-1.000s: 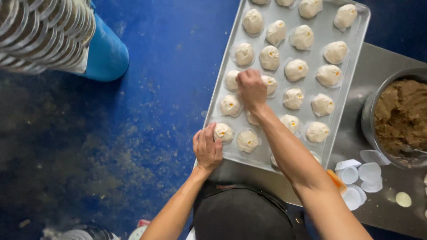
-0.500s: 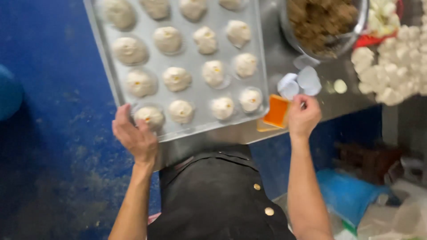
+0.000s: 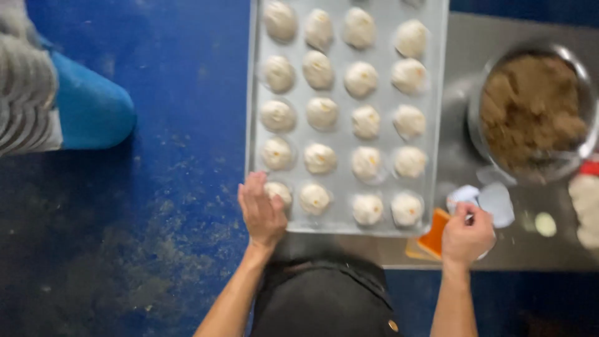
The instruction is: The person is assembling siopao by filling dough balls with a meat mixture and eggs, placing them in liners, marking them with food coloring, and loading trays into a proofer or oven rack.
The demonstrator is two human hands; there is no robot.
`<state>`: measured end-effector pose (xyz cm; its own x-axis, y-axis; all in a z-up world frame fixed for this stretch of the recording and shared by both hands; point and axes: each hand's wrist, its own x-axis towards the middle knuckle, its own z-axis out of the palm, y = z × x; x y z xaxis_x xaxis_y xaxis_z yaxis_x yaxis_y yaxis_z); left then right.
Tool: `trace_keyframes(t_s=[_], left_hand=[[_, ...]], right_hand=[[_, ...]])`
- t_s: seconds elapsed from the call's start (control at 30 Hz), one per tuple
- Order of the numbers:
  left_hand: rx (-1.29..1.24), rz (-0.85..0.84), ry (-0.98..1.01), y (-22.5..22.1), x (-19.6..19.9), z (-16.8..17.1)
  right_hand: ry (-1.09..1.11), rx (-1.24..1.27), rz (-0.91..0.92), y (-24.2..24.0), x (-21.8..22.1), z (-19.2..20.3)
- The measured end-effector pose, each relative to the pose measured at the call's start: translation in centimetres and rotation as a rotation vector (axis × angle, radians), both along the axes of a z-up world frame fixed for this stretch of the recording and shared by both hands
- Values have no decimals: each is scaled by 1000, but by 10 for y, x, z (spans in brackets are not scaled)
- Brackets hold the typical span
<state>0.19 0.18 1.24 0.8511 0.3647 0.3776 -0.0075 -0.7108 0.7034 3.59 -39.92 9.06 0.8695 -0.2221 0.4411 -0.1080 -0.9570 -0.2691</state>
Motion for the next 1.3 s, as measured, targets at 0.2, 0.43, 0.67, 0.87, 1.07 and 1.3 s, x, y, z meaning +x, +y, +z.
trace_keyframes(t_s=[0.2, 0.43, 0.67, 0.87, 1.07, 1.3], left_hand=[[-54, 14, 16, -6, 1, 10], [-72, 55, 30, -7, 2, 6], [-80, 79, 89, -9, 0, 4], [-90, 45, 73, -8, 4, -10], [-87, 48, 58, -8, 2, -8], [-87, 68, 31, -8, -2, -11]], right_hand=[[-76, 466, 513, 179, 128, 39], [-92, 200, 839, 327, 254, -31], [-24, 191, 834, 344, 318, -25], [-116, 65, 810, 353, 396, -37], [-183, 36, 689, 366, 462, -56], [-248, 332, 659, 316, 429, -26]])
